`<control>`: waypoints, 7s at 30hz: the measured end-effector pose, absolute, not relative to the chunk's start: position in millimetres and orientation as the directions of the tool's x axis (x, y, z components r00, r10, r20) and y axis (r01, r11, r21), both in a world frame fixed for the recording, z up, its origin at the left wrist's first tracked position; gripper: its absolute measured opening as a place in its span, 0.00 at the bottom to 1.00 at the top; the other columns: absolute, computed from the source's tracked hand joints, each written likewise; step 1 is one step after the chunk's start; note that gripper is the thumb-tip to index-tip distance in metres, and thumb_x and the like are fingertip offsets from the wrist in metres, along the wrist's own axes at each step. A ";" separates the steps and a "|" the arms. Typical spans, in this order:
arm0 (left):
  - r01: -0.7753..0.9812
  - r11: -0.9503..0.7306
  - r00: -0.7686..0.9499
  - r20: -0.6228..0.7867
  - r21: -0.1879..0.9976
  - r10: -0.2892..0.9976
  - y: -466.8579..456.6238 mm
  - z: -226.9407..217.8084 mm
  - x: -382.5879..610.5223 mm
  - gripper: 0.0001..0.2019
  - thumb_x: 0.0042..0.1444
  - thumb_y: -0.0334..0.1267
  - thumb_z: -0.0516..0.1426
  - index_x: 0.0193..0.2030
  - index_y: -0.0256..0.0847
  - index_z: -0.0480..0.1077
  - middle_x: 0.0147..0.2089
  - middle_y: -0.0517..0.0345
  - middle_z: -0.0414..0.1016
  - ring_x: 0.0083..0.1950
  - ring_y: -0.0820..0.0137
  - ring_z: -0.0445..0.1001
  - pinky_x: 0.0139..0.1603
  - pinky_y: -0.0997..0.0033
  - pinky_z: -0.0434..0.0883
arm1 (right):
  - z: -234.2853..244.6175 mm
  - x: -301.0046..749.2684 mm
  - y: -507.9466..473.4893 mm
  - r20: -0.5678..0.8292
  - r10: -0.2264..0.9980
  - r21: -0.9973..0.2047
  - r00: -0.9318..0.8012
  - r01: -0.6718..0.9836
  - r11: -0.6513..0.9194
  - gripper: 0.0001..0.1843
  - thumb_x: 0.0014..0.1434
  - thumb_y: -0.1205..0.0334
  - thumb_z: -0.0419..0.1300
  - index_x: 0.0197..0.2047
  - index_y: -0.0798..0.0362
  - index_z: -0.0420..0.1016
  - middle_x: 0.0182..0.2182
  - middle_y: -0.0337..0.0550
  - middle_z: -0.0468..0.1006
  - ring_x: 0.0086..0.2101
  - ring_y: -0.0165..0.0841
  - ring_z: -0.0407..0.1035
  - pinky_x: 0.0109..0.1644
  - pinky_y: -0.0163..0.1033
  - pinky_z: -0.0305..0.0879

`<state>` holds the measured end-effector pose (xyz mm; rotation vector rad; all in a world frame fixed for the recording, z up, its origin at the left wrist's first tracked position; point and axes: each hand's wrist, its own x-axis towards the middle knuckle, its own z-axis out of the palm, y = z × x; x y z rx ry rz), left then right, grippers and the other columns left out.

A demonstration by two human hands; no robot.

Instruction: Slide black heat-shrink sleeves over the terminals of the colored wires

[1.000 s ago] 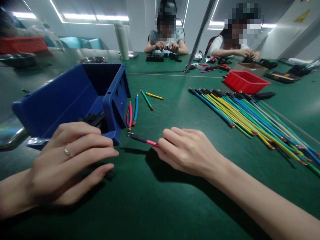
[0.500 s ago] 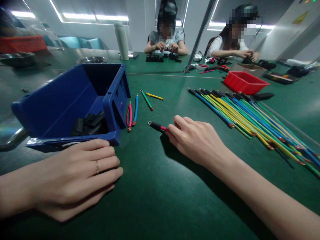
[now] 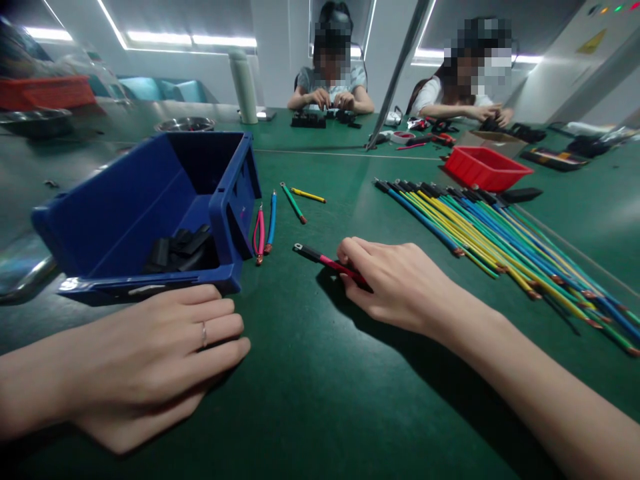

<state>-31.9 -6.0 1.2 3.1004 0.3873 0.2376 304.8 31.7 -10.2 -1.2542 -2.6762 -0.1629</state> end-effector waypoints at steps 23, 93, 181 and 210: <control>0.278 -0.960 0.953 0.111 0.043 0.281 -11.5 3.8 -33.4 0.14 0.53 0.30 0.65 0.47 0.41 0.72 0.39 0.57 0.75 0.35 0.62 0.68 0.37 0.57 0.64 | -1.1 314.9 33.8 0.119 0.680 -0.171 -0.723 0.660 0.731 0.12 0.67 0.71 0.53 0.45 0.50 0.76 0.43 0.44 0.77 0.32 0.31 0.71 0.36 0.40 0.60; 0.282 -0.956 0.941 0.171 0.085 0.293 -11.5 0.6 -30.9 0.03 0.72 0.35 0.59 0.45 0.40 0.72 0.37 0.57 0.72 0.34 0.63 0.67 0.35 0.58 0.63 | -25.8 369.1 85.2 0.271 0.938 0.152 -0.215 0.972 0.179 0.16 0.70 0.45 0.55 0.37 0.48 0.71 0.41 0.56 0.83 0.45 0.52 0.72 0.47 0.49 0.61; 0.289 -0.953 0.942 0.152 0.087 0.300 -12.0 1.9 -31.7 0.02 0.71 0.35 0.60 0.45 0.41 0.71 0.37 0.57 0.72 0.35 0.63 0.69 0.35 0.58 0.64 | -35.7 393.8 100.6 0.310 0.929 0.067 -0.204 0.979 0.192 0.34 0.72 0.41 0.48 0.61 0.55 0.84 0.57 0.64 0.80 0.54 0.61 0.68 0.58 0.63 0.66; 0.329 -0.941 0.944 0.006 0.078 0.331 -10.5 5.1 -32.7 0.18 0.52 0.30 0.65 0.50 0.42 0.72 0.41 0.58 0.76 0.39 0.62 0.75 0.34 0.55 0.69 | -47.0 373.5 94.2 0.360 0.878 0.027 -0.315 0.945 0.327 0.36 0.75 0.40 0.47 0.64 0.58 0.81 0.61 0.63 0.78 0.60 0.58 0.70 0.69 0.65 0.66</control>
